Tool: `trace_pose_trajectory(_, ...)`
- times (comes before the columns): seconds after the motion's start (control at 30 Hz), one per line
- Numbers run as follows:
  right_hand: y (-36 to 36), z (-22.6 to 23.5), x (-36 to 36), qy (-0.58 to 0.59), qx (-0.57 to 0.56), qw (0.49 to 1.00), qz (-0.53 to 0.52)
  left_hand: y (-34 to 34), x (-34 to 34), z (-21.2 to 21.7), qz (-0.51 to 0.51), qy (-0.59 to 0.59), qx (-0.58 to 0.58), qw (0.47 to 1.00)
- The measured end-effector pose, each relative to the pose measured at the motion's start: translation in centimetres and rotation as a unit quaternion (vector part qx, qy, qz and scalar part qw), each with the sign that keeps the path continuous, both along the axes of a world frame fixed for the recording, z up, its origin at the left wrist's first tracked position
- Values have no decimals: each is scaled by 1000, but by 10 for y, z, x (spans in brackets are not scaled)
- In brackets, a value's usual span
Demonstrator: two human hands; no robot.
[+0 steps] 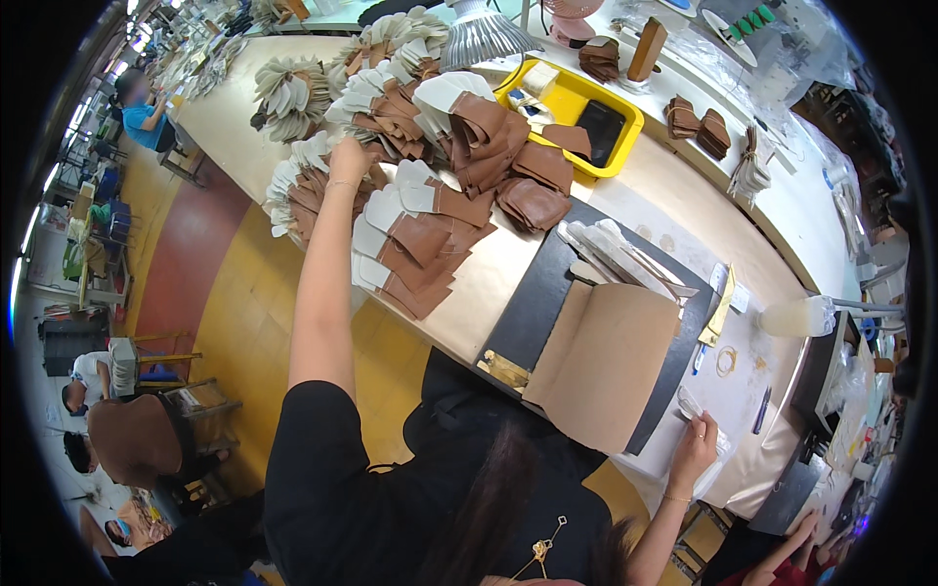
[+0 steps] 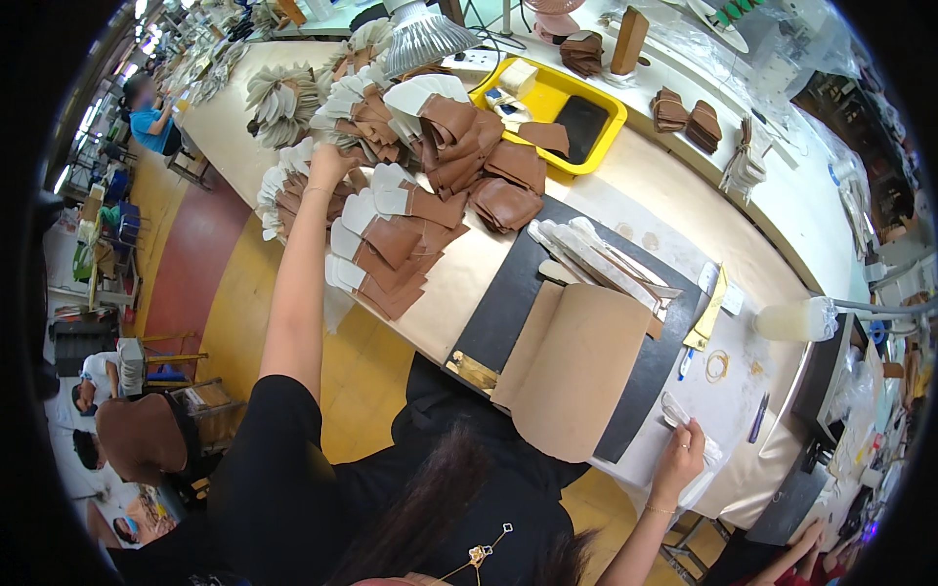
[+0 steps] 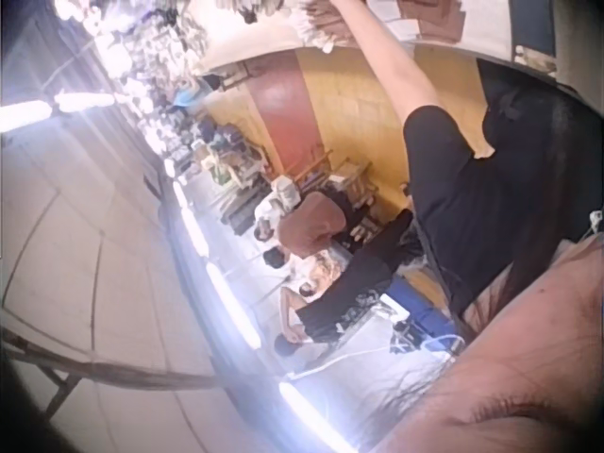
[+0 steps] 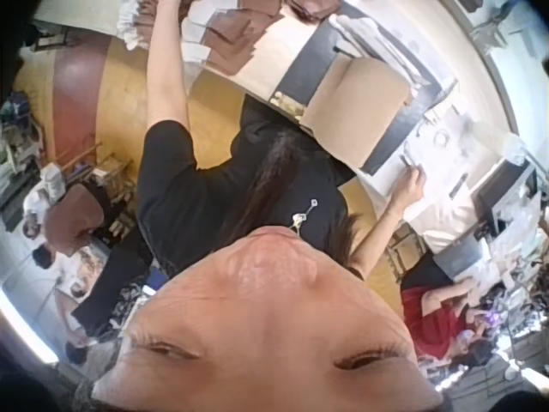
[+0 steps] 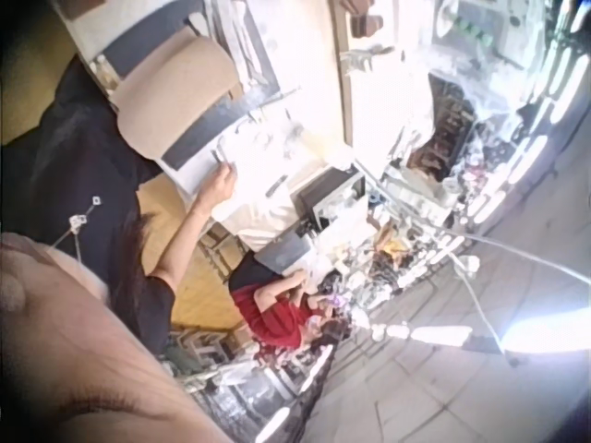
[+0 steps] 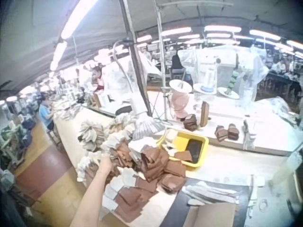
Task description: The person repeatedly picks up small white strips and wraps them around a brown leather piece, pressing them into place. They continue this process with multiple strips, stacking the finished pieces on the table.
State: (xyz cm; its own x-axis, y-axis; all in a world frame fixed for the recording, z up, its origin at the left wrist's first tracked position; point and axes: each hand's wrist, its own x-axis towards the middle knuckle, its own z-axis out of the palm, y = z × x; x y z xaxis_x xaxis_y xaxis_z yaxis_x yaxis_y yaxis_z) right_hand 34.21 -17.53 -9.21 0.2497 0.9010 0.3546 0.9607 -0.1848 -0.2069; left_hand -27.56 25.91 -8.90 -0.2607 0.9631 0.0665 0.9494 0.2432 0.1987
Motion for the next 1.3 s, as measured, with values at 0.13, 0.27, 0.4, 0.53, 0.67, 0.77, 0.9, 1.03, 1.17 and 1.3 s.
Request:
trace_pose_trajectory(0.13, 2, 7, 2, -8, -32, 999, 18, 10, 4, -10, 24, 13, -77, 997)
trace_pose_trajectory(0.27, 1, 13, 6, 37, -72, 997, 6, 18, -9, -9, 98, -108, -185, 972)
trace_pose_trajectory(0.4, 0, 18, 11, 115, -110, 987, -15, 5, -29, -3, 189, -370, -147, 898)
trace_pose_trajectory(0.53, -1, 15, 11, 128, -81, 988, -9, -23, -39, 6, 242, -506, -42, 827)
trace_pose_trajectory(0.67, -4, 13, 10, 190, -71, 978, -49, -57, -41, 4, 161, -652, 131, 730)
trace_pose_trajectory(0.77, -4, 18, 14, 48, -62, 997, 29, -73, -42, 9, 155, -660, 266, 685)
trace_pose_trajectory(0.9, 1, 29, 18, 69, -88, 993, 39, -97, -37, 43, 55, -761, 264, 590)
trace_pose_trajectory(1.03, 3, 47, 23, 114, -156, 981, 31, -110, -4, 94, -8, -802, 240, 547)
trace_pose_trajectory(1.17, 3, 62, 32, 218, -279, 935, 32, -132, 67, 123, -196, -772, 222, 563)
trace_pose_trajectory(1.3, 7, 69, 40, 273, -344, 898, 25, -157, 152, 150, -298, -796, 62, 524)
